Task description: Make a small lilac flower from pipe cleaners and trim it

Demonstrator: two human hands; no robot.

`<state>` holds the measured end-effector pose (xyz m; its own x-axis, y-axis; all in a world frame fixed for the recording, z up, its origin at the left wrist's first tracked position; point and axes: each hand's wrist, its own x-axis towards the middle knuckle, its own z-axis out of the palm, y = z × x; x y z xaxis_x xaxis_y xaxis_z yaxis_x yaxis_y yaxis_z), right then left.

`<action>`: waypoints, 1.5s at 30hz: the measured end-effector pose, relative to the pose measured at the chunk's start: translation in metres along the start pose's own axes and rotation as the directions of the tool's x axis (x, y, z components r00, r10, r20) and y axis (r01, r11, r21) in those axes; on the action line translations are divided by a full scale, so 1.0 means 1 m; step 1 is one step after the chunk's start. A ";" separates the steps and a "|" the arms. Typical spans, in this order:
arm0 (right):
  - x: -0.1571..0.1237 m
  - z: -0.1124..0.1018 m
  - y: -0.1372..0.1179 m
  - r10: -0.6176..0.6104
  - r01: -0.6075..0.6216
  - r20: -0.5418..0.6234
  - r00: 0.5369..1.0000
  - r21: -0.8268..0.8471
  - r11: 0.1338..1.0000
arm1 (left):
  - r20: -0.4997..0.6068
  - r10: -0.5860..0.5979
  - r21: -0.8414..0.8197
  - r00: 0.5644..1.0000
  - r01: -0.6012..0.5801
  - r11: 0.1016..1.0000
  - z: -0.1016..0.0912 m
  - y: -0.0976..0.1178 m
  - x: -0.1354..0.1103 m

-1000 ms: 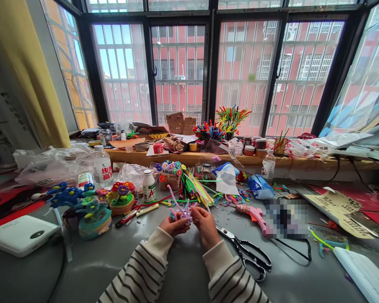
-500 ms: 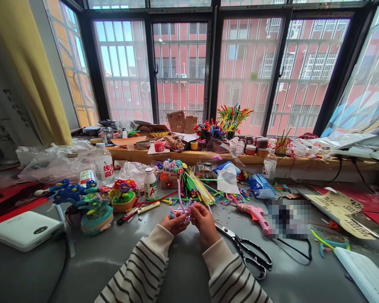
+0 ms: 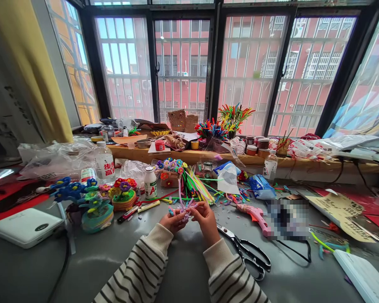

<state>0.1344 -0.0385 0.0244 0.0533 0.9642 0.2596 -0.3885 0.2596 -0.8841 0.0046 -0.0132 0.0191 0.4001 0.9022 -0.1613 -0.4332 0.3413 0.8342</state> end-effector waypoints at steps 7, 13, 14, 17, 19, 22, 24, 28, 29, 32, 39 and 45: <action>-0.002 0.006 -0.007 -0.018 0.018 0.049 0.999 -0.002 1.000 | -0.034 0.016 0.054 0.999 -0.014 0.998 -0.003 -0.006 0.004; 0.001 -0.001 -0.001 -0.031 0.033 0.036 0.999 -0.058 0.998 | -0.082 0.026 0.053 0.996 -0.021 0.998 0.000 -0.001 0.000; 0.001 -0.002 0.000 -0.035 0.037 0.034 0.999 -0.072 0.997 | -0.088 0.027 0.049 0.996 -0.022 0.999 0.000 0.000 -0.001; 0.003 -0.002 0.002 -0.042 0.048 0.054 0.998 -0.106 0.993 | -0.109 0.024 0.047 0.994 -0.019 0.999 0.001 0.001 -0.002; 0.003 -0.001 0.002 -0.049 0.058 0.068 0.996 -0.125 0.990 | -0.124 0.021 0.051 0.992 -0.015 0.999 0.001 0.000 -0.002; 0.004 0.001 0.001 -0.070 0.078 0.057 0.996 -0.152 0.985 | -0.153 0.019 0.053 0.988 -0.011 0.999 0.000 -0.001 0.000; 0.004 0.001 0.002 -0.090 0.095 0.037 0.995 -0.171 0.981 | -0.172 0.015 0.049 0.985 -0.007 0.999 -0.001 -0.002 0.001; 0.002 0.000 0.004 -0.136 0.127 -0.032 0.990 -0.204 0.971 | -0.205 0.010 0.031 0.979 -0.004 1.000 -0.002 -0.003 0.004; 0.002 0.000 0.004 -0.141 0.128 -0.047 0.989 -0.209 0.969 | -0.211 0.009 0.027 0.977 -0.003 1.000 -0.002 -0.002 0.004; 0.002 0.000 0.007 -0.135 0.118 -0.062 0.989 -0.219 0.969 | -0.216 -0.003 0.019 0.976 0.007 1.000 -0.001 -0.001 0.002; 0.002 0.001 0.008 -0.117 0.118 0.022 0.993 -0.306 0.945 | -0.137 -0.045 0.033 0.990 0.050 0.998 -0.001 0.000 -0.002; -0.001 -0.001 0.001 -0.200 0.218 0.089 0.976 -0.489 0.845 | -0.161 -0.012 0.022 0.987 0.015 1.000 -0.002 -0.002 0.000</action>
<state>0.1352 -0.0387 0.0228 0.0478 0.8840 0.4650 0.1330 0.4558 -0.8801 0.0042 -0.0130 0.0168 0.2698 0.9288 -0.2539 -0.4089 0.3492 0.8431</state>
